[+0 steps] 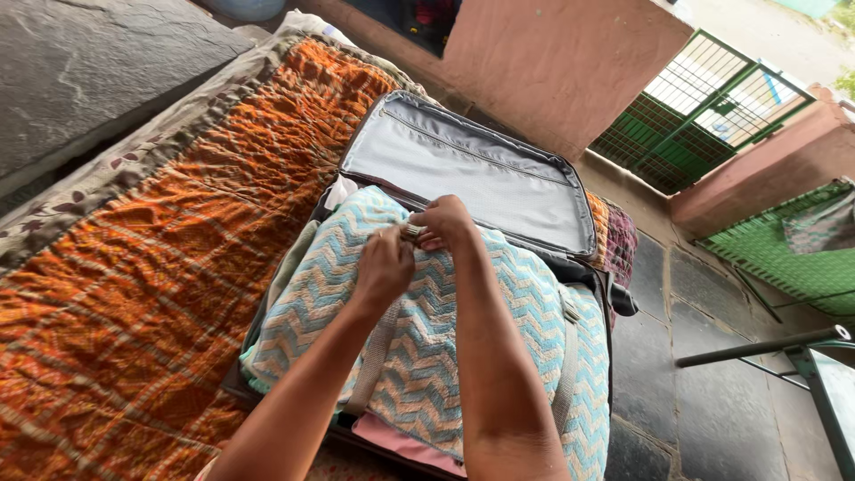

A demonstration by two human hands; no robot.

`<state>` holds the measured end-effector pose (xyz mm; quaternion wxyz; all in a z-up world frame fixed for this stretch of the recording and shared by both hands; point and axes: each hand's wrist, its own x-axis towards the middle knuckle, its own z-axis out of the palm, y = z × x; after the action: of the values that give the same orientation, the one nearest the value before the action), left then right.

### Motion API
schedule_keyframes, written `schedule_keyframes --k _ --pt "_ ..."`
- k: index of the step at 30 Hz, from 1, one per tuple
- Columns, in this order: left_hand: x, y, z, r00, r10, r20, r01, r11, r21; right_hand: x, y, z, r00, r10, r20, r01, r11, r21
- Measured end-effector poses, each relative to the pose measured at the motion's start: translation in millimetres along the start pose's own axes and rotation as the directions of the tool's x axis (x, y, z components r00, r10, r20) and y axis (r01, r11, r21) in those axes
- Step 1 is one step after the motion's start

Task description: The person closes the lid of a suitcase, zips the main compartment by hand, and fastens the interior buckle straps over folded laundry.

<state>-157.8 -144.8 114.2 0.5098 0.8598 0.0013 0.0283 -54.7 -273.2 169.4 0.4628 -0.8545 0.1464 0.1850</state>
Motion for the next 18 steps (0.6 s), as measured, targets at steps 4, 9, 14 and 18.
schedule_keyframes --k 4,9,14,18 --pt "63.9 -12.2 13.9 0.992 -0.074 -0.101 0.082 0.994 0.074 7.7 13.3 4.2 0.999 -0.046 -0.026 0.049 0.994 0.101" --pt "93.6 2.1 -22.7 0.890 -0.424 0.168 0.428 0.904 0.008 4.6 17.5 2.3 0.996 -0.085 -0.017 0.086 0.982 0.168" --pt "95.7 20.1 -31.8 0.870 -0.447 0.209 0.469 0.881 -0.065 0.9 18.9 -0.1 0.989 -0.136 0.051 0.121 0.967 0.225" --pt "98.4 7.5 -20.1 0.911 -0.383 0.154 0.395 0.917 -0.056 -1.1 23.7 0.4 0.972 -0.218 0.093 0.195 0.959 0.203"
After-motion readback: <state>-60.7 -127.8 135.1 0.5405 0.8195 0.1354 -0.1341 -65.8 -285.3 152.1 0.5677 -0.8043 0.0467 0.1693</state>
